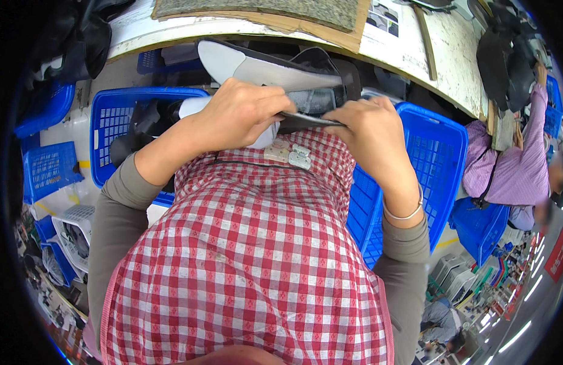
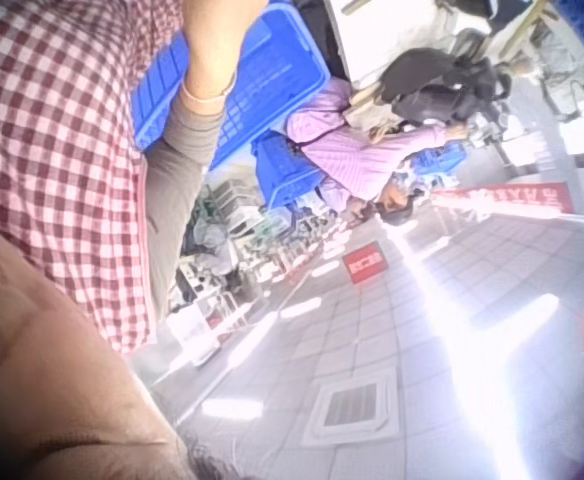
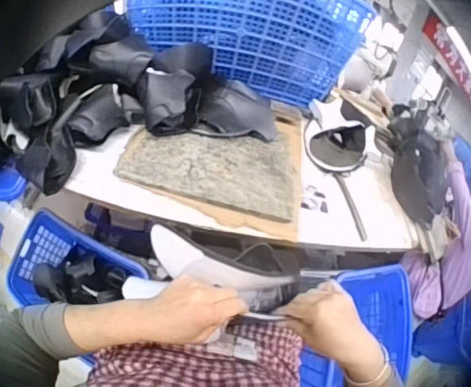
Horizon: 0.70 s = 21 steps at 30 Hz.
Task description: The person repeatedly picks up black shoe uppers from a blue basket, aligns and folds the edges, and uses a hammer to tap the seams on a workbench. The person turns the pieces over and continues hammering different edges, then places the finished pieces back on the bench.
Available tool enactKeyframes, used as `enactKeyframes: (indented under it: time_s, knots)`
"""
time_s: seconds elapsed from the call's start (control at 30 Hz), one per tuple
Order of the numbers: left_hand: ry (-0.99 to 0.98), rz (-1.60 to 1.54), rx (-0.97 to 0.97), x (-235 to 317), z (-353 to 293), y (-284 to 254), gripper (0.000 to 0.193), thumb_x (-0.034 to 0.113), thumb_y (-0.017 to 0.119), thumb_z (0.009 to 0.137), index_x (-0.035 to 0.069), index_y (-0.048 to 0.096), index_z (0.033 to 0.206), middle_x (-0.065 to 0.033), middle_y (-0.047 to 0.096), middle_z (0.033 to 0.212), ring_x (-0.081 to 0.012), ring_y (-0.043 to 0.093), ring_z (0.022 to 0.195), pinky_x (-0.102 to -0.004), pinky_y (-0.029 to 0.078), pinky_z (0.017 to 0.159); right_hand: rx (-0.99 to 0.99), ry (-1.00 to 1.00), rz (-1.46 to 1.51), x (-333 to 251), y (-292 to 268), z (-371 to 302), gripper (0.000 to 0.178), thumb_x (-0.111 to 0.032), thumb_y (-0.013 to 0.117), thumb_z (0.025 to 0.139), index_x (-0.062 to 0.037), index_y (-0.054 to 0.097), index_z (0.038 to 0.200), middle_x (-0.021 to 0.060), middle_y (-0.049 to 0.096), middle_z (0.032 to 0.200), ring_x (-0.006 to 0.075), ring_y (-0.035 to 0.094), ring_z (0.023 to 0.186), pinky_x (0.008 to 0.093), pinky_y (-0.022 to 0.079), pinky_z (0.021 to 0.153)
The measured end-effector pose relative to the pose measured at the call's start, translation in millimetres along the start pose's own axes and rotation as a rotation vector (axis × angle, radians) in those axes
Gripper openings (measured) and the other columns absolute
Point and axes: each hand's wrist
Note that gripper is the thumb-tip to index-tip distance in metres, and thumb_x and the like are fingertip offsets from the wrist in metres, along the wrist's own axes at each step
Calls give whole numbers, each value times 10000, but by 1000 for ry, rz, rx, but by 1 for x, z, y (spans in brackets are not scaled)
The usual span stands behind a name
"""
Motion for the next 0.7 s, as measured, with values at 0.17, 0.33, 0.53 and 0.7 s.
enactKeyframes:
  time_s: [0.17, 0.33, 0.53, 0.7]
  knots:
    - [-183, 75, -148, 18, 14, -11, 638, 3, 741, 795, 102, 615, 1413, -121, 734, 849, -312, 721, 699, -404, 553, 603, 123, -175, -113, -23, 39, 13, 209, -194, 799, 821, -69, 701, 957, 105, 683, 771, 310, 703, 687, 412, 532, 572]
    - [-26, 164, 143, 16, 22, -53, 763, -8, 802, 737, 120, 580, 1455, -103, 704, 1034, -348, 660, 1010, -422, 548, 874, 324, -189, -16, -8, 58, 23, 137, -183, 788, 823, -117, 735, 931, 72, 708, 783, 267, 716, 677, 390, 532, 556]
    - [-328, 202, -195, -9, 9, -36, 172, 109, 748, 873, 15, 690, 1006, -163, 682, 905, -369, 680, 860, -465, 538, 742, -42, -364, -46, -4, 57, 77, 200, -209, 809, 801, -124, 783, 981, 130, 737, 839, 342, 727, 808, 442, 562, 679]
    - [-652, -166, 90, -9, -40, 8, 277, 30, 625, 956, 31, 724, 1215, -202, 745, 1140, -382, 734, 1015, -430, 595, 886, -590, -310, 549, 64, 71, 140, 371, -247, 828, 867, -5, 772, 1142, 108, 781, 906, 191, 725, 820, 346, 557, 784]
Point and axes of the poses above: each hand's wrist, its own z-axis towards the middle knuckle, its own y-axis out of the palm, x = y × z
